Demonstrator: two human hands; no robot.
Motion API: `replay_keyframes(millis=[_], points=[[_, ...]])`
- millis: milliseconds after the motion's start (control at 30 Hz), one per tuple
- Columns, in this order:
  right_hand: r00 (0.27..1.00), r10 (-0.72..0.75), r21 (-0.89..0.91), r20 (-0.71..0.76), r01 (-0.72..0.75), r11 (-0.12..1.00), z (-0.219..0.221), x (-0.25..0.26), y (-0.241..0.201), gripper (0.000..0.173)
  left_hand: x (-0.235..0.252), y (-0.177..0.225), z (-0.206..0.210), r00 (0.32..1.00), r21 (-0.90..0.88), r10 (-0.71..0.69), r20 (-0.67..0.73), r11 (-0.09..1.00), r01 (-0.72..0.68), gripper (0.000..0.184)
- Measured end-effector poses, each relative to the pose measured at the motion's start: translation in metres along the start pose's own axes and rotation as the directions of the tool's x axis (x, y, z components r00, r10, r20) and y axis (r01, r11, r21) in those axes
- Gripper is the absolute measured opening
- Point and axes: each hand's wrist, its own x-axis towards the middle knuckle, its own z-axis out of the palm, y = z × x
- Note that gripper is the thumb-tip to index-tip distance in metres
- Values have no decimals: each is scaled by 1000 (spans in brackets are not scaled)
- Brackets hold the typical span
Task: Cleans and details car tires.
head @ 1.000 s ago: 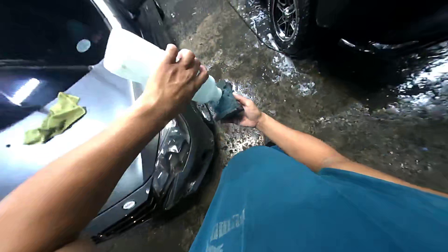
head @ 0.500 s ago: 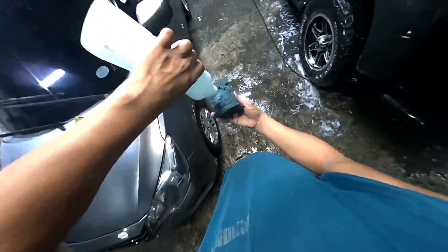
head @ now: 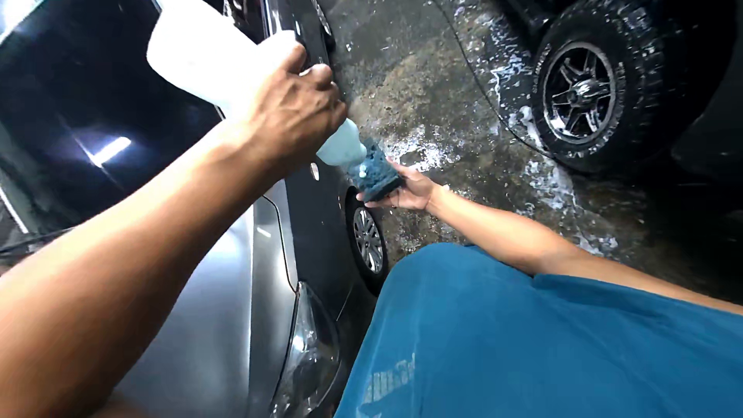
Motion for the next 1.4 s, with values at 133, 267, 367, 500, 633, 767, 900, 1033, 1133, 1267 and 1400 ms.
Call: replay_keyframes(millis=[133,267,367,500,633,767,900,1033,1133,1267,1400], points=[[995,51,56,82,-56,997,-22,46,-15,61,20,-31,15,993,-2,-21,118,1000,21,8],[988,136,95,70,-142,985,-47,81,-29,61,38,-51,45,986,-100,-49,158,993,65,7],[972,219,110,83,-227,968,-63,104,-49,63,52,-72,56,963,-138,-114,244,979,151,9],[947,303,99,111,-314,944,-80,128,-81,62,69,-91,82,919,-198,-194,343,942,272,19],[917,373,113,142,-389,914,-93,147,-107,63,58,-99,124,847,-294,-374,378,818,493,38],[889,415,102,192,-438,893,-104,157,-110,64,35,-52,184,683,-428,-575,450,533,730,54],[888,437,44,144,-447,894,-115,151,-103,56,23,45,228,429,-470,-700,572,149,870,70],[856,506,20,100,-511,860,-143,128,-81,55,16,163,249,228,-458,-720,656,-140,878,77],[841,541,9,-18,-541,841,-170,96,-52,58,20,279,274,121,-481,-676,727,-376,792,86],[814,575,71,-80,-571,818,-227,70,1,71,48,425,309,-2,-396,-437,899,-816,420,96],[785,548,149,-289,-529,835,-294,94,51,47,90,505,340,-49,-204,-221,974,-949,240,102]])
